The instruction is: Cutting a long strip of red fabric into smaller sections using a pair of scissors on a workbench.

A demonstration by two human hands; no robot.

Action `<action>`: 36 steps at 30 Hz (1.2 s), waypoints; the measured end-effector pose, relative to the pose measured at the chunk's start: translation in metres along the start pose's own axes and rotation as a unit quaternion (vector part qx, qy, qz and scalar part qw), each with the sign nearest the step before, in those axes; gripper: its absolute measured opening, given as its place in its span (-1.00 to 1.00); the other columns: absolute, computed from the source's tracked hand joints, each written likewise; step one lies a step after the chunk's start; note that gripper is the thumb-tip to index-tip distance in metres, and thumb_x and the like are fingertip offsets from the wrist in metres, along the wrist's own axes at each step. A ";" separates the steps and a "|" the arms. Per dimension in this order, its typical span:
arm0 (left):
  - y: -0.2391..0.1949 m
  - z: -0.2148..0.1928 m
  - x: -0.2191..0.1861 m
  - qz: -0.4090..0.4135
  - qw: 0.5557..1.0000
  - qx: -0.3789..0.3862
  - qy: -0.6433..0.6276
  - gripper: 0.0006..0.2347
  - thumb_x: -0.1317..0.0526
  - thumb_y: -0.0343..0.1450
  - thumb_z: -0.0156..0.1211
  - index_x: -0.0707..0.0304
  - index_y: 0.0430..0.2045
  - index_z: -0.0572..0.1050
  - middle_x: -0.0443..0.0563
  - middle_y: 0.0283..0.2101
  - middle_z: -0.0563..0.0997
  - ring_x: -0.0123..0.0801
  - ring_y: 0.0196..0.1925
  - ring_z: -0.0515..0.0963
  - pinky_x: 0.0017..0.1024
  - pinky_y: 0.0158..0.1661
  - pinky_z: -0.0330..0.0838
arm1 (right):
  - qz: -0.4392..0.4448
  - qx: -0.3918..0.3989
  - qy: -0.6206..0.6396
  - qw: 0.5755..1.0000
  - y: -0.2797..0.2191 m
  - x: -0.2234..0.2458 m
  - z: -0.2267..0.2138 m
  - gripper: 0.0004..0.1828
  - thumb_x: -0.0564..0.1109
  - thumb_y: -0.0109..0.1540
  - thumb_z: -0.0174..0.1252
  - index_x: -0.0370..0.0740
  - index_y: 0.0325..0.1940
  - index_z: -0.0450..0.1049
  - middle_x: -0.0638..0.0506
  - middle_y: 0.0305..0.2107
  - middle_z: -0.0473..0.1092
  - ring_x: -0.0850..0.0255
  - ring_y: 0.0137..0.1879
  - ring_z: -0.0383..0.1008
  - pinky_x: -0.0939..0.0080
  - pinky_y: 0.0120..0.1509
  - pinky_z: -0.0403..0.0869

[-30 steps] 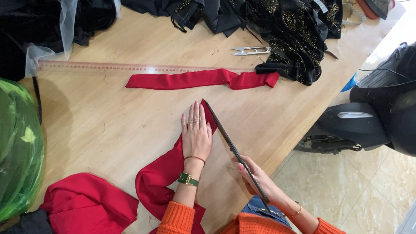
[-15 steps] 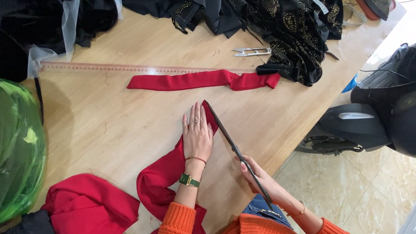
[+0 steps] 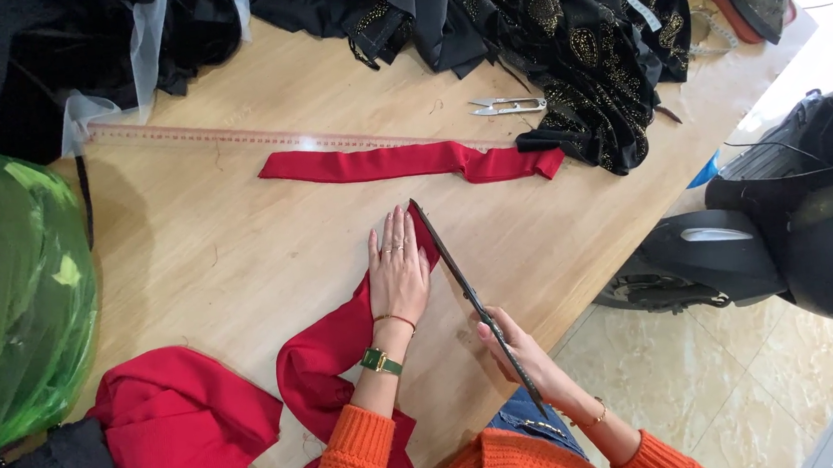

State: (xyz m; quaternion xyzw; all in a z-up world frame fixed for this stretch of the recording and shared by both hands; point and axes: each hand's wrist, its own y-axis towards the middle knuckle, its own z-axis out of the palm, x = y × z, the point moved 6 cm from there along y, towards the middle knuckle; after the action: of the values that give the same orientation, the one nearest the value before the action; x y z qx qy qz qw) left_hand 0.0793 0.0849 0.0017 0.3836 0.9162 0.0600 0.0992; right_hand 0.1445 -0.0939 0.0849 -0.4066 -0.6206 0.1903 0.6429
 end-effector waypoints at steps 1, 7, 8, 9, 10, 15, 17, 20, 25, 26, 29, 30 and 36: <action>0.000 0.002 0.000 0.000 1.000 0.000 0.000 -0.45 0.13 0.56 -0.19 0.34 0.49 -0.03 0.14 0.59 -0.06 -0.22 0.61 -0.04 -0.12 0.52 -0.20 | 0.000 0.000 0.000 1.000 0.002 -0.003 0.000 -0.39 0.33 0.28 -0.06 -0.02 0.29 0.33 0.19 -0.61 -0.09 0.42 -0.58 -0.13 0.36 -0.56 -0.01; 0.001 0.008 0.001 -0.005 1.000 0.000 -0.019 -0.45 0.12 0.56 -0.24 0.33 0.49 -0.04 0.14 0.58 -0.05 -0.23 0.61 -0.04 -0.12 0.53 -0.24 | -0.042 0.033 0.034 0.998 0.008 -0.013 -0.001 -0.50 0.32 0.31 -0.08 -0.06 0.09 0.33 0.21 -0.61 -0.15 0.44 -0.59 -0.18 0.39 -0.60 -0.04; 0.000 0.008 0.001 -0.005 1.000 -0.001 -0.014 -0.46 0.12 0.57 -0.26 0.33 0.49 -0.04 0.14 0.58 -0.05 -0.23 0.61 -0.05 -0.12 0.53 -0.23 | -0.045 0.028 0.057 0.997 0.008 -0.015 -0.002 -0.51 0.30 0.34 -0.12 -0.09 0.10 0.33 0.22 -0.60 -0.16 0.44 -0.58 -0.18 0.39 -0.57 -0.06; 0.000 0.009 0.001 -0.005 1.000 -0.003 -0.008 -0.46 0.11 0.58 -0.28 0.33 0.49 -0.04 0.14 0.58 -0.05 -0.23 0.61 -0.06 -0.12 0.53 -0.22 | -0.048 0.023 0.080 0.995 0.008 -0.017 -0.003 -0.50 0.29 0.36 -0.16 -0.11 0.11 0.33 0.22 -0.60 -0.17 0.44 -0.58 -0.19 0.38 -0.55 -0.08; 0.000 0.009 0.001 -0.006 1.000 -0.003 -0.007 -0.46 0.11 0.58 -0.28 0.33 0.49 -0.04 0.14 0.58 -0.05 -0.23 0.61 -0.06 -0.12 0.53 -0.22 | -0.049 0.024 0.079 0.995 0.014 -0.027 -0.009 -0.50 0.29 0.36 -0.16 -0.11 0.11 0.33 0.22 -0.60 -0.17 0.44 -0.58 -0.19 0.38 -0.55 -0.08; 0.000 0.006 -0.001 -0.006 1.000 -0.007 -0.008 -0.46 0.10 0.58 -0.27 0.33 0.49 -0.04 0.14 0.58 -0.06 -0.23 0.61 -0.05 -0.11 0.53 -0.22 | -0.090 -0.048 0.143 0.985 0.018 -0.053 -0.051 -0.43 0.25 0.33 -0.09 -0.21 0.20 0.33 0.23 -0.65 -0.12 0.45 -0.64 -0.15 0.39 -0.61 -0.08; -0.001 0.004 -0.001 -0.007 1.000 -0.011 -0.010 -0.46 0.09 0.58 -0.25 0.32 0.49 -0.02 0.12 0.58 -0.05 -0.23 0.61 -0.04 -0.11 0.52 -0.20 | -0.083 -0.064 0.132 0.986 0.002 -0.055 -0.062 -0.46 0.21 0.35 -0.09 -0.21 0.21 0.34 0.19 -0.63 -0.12 0.44 -0.62 -0.15 0.38 -0.60 -0.09; 0.000 -0.004 -0.002 -0.006 0.999 -0.027 -0.020 -0.47 0.10 0.56 -0.16 0.28 0.48 0.05 0.13 0.58 -0.03 -0.20 0.59 0.03 -0.09 0.51 -0.13 | -0.070 -0.080 0.098 0.990 -0.021 -0.059 -0.075 -0.48 0.17 0.37 -0.11 -0.20 0.24 0.38 0.17 -0.63 -0.12 0.42 -0.61 -0.16 0.37 -0.59 -0.09; 0.003 -0.020 -0.006 0.009 0.993 -0.081 -0.089 -0.56 0.09 0.52 0.06 0.26 0.29 0.37 0.17 0.50 0.18 -0.07 0.54 0.13 0.08 0.44 0.04 | -0.072 -0.033 0.096 0.992 -0.021 -0.096 -0.088 -0.48 0.12 0.38 -0.11 -0.17 0.33 0.36 0.19 -0.64 -0.10 0.41 -0.63 -0.15 0.36 -0.60 -0.08; 0.004 -0.029 -0.002 -0.023 0.984 -0.130 -0.120 -0.67 0.14 0.50 0.09 0.22 0.16 0.45 0.11 0.33 0.35 -0.09 0.37 0.32 -0.02 0.20 0.23 | -0.083 -0.024 0.086 0.993 -0.021 -0.097 -0.088 -0.46 0.13 0.35 -0.06 -0.15 0.34 0.37 0.21 -0.68 -0.07 0.44 -0.65 -0.11 0.38 -0.62 -0.04; 0.017 -0.020 0.010 -0.122 0.970 -0.130 -0.167 -0.74 0.14 0.47 0.15 0.10 0.02 0.53 0.02 0.09 0.56 -0.11 0.14 0.51 -0.09 -0.03 0.41 | -0.087 -0.010 0.057 0.995 -0.028 -0.086 -0.086 -0.41 0.18 0.31 -0.01 -0.11 0.35 0.39 0.23 -0.69 -0.06 0.45 -0.65 -0.10 0.39 -0.60 -0.03; 0.024 -0.008 0.018 -0.182 0.962 -0.079 -0.185 -0.72 0.09 0.44 0.17 0.03 0.02 0.54 -0.01 0.03 0.60 -0.10 0.09 0.50 -0.07 -0.02 0.39 | -0.082 -0.011 0.040 0.996 -0.031 -0.079 -0.084 -0.39 0.21 0.29 -0.01 -0.09 0.35 0.40 0.22 -0.66 -0.07 0.44 -0.61 -0.12 0.38 -0.57 -0.06; 0.036 -0.008 0.018 -0.098 0.981 -0.110 -0.128 -0.99 0.16 0.38 0.31 -0.11 -0.41 0.63 -0.21 -0.30 0.60 -0.22 -0.15 0.53 -0.23 -0.22 0.38 | -0.055 -0.042 -0.068 0.995 -0.033 -0.069 -0.096 -0.31 0.25 0.26 0.01 0.01 0.45 0.33 0.12 -0.57 0.17 0.35 -0.51 0.04 0.35 -0.39 0.12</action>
State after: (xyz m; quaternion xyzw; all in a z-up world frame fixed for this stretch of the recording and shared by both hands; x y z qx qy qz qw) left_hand 0.0897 0.1226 0.0138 0.2836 0.9167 0.1011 0.2626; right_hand 0.2171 -0.1928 0.0749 -0.3848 -0.6915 0.1560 0.5911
